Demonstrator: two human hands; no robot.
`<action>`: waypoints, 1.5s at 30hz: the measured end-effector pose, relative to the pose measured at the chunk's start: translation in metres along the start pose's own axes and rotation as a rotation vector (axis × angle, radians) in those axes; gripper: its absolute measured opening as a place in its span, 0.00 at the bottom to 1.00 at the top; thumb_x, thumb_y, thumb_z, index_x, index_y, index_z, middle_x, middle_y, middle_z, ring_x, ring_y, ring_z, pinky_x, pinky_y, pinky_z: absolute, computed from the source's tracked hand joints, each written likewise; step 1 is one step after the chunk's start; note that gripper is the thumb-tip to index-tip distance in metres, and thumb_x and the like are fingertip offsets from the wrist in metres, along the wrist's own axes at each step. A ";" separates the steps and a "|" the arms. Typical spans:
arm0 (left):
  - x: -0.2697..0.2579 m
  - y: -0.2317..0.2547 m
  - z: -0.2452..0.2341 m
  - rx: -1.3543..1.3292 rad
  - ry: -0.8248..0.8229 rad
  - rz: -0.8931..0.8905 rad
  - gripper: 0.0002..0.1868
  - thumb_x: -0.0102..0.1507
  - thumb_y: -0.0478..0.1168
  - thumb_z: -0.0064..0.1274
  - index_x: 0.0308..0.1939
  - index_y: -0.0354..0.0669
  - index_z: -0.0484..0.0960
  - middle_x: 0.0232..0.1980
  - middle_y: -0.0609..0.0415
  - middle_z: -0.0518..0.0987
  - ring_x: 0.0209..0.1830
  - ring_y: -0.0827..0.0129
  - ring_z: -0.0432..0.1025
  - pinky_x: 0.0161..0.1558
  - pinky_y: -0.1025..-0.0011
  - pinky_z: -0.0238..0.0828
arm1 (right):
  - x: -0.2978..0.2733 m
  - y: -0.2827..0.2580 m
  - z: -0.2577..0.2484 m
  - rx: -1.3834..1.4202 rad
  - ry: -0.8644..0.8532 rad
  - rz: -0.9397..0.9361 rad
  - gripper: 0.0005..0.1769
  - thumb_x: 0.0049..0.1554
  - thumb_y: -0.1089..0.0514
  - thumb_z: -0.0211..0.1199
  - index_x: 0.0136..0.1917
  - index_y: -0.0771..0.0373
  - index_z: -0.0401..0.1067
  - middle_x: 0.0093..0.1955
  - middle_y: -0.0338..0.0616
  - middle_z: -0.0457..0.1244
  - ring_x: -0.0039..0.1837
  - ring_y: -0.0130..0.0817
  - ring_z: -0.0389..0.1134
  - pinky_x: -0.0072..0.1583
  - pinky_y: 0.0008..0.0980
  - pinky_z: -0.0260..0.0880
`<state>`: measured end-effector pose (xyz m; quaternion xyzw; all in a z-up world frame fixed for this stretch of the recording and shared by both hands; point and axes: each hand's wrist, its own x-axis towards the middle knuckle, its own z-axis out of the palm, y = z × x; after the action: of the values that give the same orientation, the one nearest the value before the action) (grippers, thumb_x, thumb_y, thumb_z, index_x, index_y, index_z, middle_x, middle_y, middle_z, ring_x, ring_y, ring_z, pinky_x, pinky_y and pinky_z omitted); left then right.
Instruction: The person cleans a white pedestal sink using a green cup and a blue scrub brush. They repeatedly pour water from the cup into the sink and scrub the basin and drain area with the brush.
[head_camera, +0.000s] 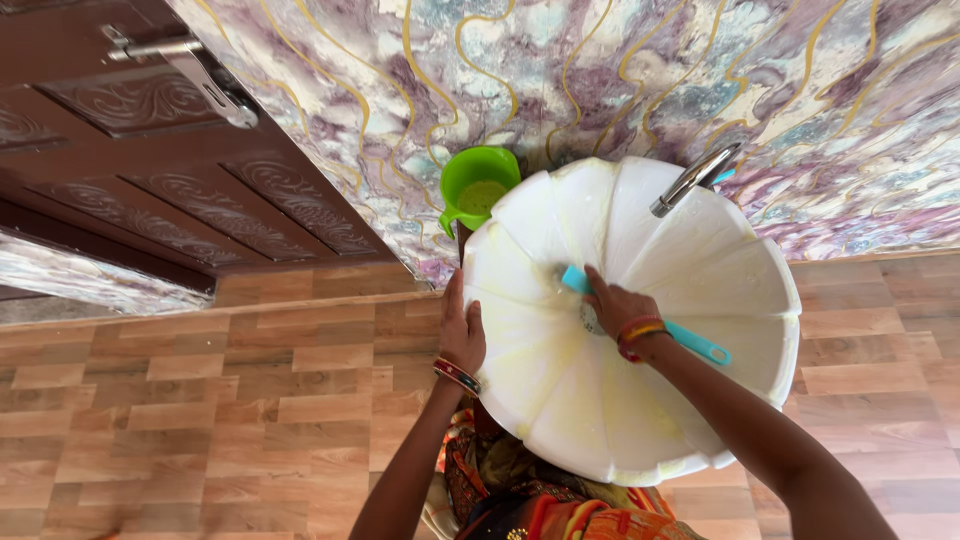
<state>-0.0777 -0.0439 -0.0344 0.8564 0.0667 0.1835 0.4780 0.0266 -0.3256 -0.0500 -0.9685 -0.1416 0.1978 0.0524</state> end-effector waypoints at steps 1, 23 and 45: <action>-0.001 -0.002 0.001 0.003 0.004 0.008 0.31 0.73 0.43 0.37 0.79 0.38 0.52 0.79 0.36 0.60 0.78 0.43 0.56 0.74 0.55 0.55 | 0.007 -0.002 -0.005 0.033 0.070 0.000 0.35 0.67 0.38 0.43 0.83 0.43 0.40 0.55 0.50 0.69 0.52 0.54 0.72 0.53 0.52 0.72; -0.005 -0.027 0.014 -0.415 0.109 -0.042 0.27 0.77 0.46 0.33 0.77 0.36 0.62 0.78 0.43 0.65 0.78 0.60 0.60 0.75 0.64 0.55 | -0.019 -0.105 0.006 0.304 -0.143 -0.094 0.25 0.67 0.40 0.41 0.66 0.60 0.50 0.39 0.65 0.68 0.41 0.63 0.72 0.45 0.58 0.71; -0.006 -0.019 0.009 -0.500 0.095 -0.044 0.34 0.77 0.58 0.27 0.74 0.33 0.64 0.75 0.42 0.67 0.76 0.59 0.60 0.76 0.62 0.54 | -0.005 -0.085 -0.022 0.288 -0.267 -0.009 0.27 0.69 0.41 0.38 0.69 0.63 0.47 0.35 0.62 0.67 0.36 0.56 0.72 0.39 0.52 0.71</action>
<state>-0.0789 -0.0427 -0.0562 0.7002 0.0605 0.2238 0.6752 0.0094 -0.2475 -0.0142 -0.9156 -0.1220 0.3425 0.1719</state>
